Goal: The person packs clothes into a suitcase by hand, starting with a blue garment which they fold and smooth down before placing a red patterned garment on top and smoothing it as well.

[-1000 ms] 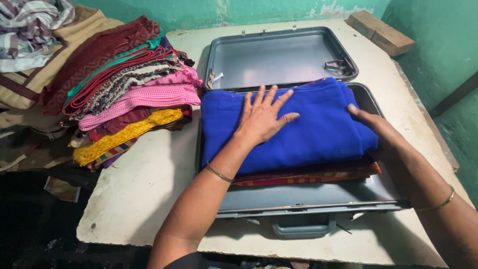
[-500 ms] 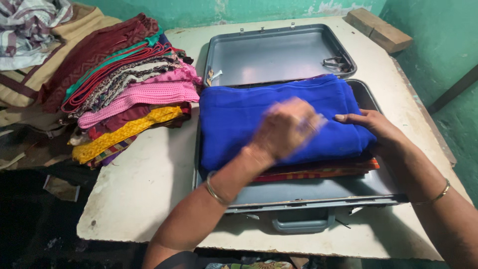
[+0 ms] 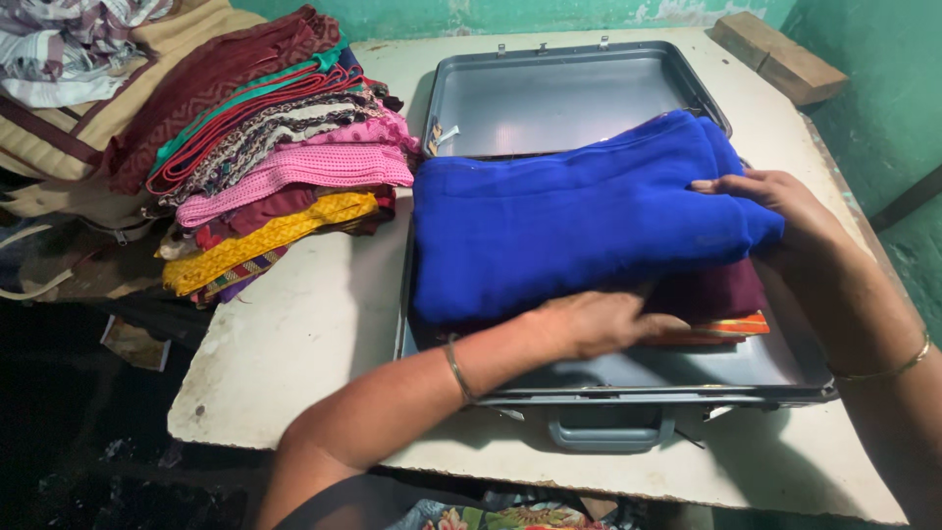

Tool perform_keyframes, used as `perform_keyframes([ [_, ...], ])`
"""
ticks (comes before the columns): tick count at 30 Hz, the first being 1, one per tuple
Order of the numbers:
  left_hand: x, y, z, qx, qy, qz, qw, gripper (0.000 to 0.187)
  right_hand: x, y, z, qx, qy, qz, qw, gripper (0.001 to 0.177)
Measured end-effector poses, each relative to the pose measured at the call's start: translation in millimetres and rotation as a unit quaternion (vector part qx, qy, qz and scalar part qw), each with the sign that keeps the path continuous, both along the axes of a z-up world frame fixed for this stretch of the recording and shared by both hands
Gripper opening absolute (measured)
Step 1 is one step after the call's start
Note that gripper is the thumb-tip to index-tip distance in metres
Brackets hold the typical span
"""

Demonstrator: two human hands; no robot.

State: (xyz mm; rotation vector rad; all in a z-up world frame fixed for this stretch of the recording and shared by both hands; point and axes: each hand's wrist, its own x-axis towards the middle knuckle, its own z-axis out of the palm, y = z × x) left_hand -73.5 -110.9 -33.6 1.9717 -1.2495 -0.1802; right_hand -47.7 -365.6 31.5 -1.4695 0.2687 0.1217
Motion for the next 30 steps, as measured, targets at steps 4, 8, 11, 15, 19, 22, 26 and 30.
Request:
perform_keyframes([
  [4,19,45,-12,0.073,-0.024,0.069,0.995,0.080,-2,-7,-12,0.011,0.022,-0.024,0.999,0.028],
  [8,23,87,-9,0.035,0.007,0.099,0.994,0.067,1,-20,-25,-0.010,0.030,-0.023,0.999,0.028],
  [11,30,105,-12,0.033,0.009,0.113,0.993,0.069,1,-34,-36,-0.029,0.033,-0.010,0.999,0.029],
  [15,50,128,-25,0.050,-0.088,0.157,0.982,0.071,-1,-44,-44,-0.053,0.050,-0.011,0.997,0.030],
  [19,61,152,-49,0.139,-0.262,0.243,0.924,0.074,-2,-46,-45,-0.102,0.081,-0.005,0.991,0.032],
  [22,63,166,-61,0.181,-0.316,0.273,0.890,0.077,6,-48,-41,-0.165,0.105,0.008,0.981,0.036],
  [26,64,167,-55,0.170,-0.272,0.285,0.903,0.080,5,-50,-44,-0.156,0.111,0.007,0.981,0.037],
  [30,52,178,-35,-0.005,-0.233,0.311,0.921,0.082,9,-56,-49,-0.162,0.101,0.015,0.981,0.038],
])
